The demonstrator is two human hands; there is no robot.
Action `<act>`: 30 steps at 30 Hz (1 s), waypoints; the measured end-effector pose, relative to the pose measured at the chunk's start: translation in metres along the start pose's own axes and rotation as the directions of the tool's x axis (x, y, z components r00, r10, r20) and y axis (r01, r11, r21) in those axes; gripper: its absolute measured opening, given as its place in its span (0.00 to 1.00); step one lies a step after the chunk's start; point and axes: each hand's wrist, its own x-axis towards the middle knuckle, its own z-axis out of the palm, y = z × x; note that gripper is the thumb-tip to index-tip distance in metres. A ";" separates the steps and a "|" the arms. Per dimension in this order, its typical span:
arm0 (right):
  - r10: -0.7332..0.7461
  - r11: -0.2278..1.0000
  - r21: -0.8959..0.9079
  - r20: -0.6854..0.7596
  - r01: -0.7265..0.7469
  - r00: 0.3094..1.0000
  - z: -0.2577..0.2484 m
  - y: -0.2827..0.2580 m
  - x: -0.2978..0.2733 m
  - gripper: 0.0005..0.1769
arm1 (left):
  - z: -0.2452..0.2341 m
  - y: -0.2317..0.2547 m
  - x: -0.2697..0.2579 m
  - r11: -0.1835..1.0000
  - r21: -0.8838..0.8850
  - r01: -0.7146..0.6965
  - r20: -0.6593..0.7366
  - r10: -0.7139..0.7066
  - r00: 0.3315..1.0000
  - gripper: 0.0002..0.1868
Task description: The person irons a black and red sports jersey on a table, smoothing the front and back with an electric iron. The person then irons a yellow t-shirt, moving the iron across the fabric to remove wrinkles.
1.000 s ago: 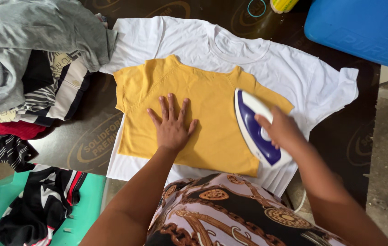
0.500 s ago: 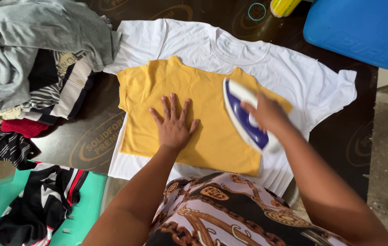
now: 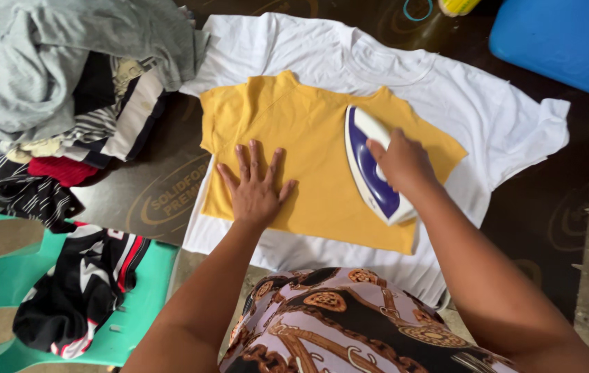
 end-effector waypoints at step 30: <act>0.039 0.993 0.109 0.072 -0.047 0.997 0.046 -0.011 -0.083 0.26 | -0.007 -0.010 -0.001 1.000 0.001 -0.010 0.061 0.009 0.998 0.39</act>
